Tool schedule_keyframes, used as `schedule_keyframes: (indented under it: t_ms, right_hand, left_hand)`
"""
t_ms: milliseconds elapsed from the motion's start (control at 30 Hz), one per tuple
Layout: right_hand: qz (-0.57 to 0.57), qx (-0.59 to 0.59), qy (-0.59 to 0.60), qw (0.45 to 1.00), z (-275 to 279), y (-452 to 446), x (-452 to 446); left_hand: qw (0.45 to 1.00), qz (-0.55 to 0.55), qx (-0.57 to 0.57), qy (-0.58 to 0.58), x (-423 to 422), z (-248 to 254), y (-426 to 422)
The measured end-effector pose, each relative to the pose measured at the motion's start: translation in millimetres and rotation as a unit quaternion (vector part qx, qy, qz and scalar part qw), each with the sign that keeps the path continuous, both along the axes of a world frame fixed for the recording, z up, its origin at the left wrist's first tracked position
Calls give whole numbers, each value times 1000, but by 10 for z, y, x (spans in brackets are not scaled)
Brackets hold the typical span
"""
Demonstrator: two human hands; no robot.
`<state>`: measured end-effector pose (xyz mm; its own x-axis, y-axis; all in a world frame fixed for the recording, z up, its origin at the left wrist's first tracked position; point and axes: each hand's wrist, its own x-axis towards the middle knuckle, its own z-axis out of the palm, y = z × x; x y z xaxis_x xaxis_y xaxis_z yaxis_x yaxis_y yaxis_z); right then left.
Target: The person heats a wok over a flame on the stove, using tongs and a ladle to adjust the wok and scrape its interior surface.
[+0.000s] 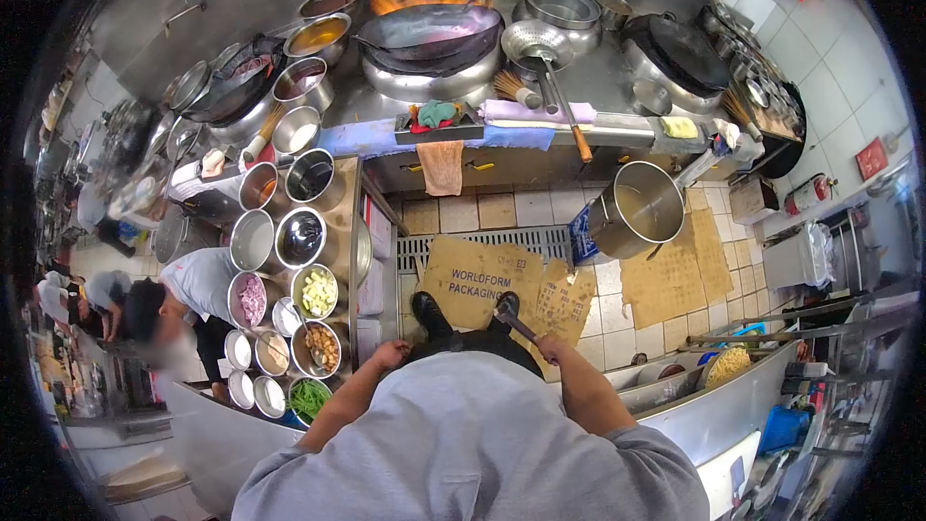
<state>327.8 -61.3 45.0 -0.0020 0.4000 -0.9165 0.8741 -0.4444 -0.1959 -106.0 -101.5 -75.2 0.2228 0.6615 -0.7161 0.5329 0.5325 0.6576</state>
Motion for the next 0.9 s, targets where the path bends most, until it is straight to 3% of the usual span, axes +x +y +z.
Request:
schedule_keyframes:
  t_ms: [67,200,300,567,667,900]
  right_hand:
    - [-3,-2,-7,1000,7,1,29]
    - [6,15,-9,1000,-69,13,89]
    - [-19,28,8,999,-107,-7,88]
    - [-37,18,0,999,-70,-52,36]
    - [12,21,-23,999,-53,-67,26]
    - [-66,13,-4,998,-52,-90,66]
  left_hand:
    - [990,-67,54,116,189,710,85]
    - [989,-80,63,106,270,743,132]
    - [982,-103,70,140,391,1098,190]
    - [978,-130,78,141,371,1057,219]
    - [983,-107,69,135,323,985,187]
    - [980,-137,44,134,260,822,182]
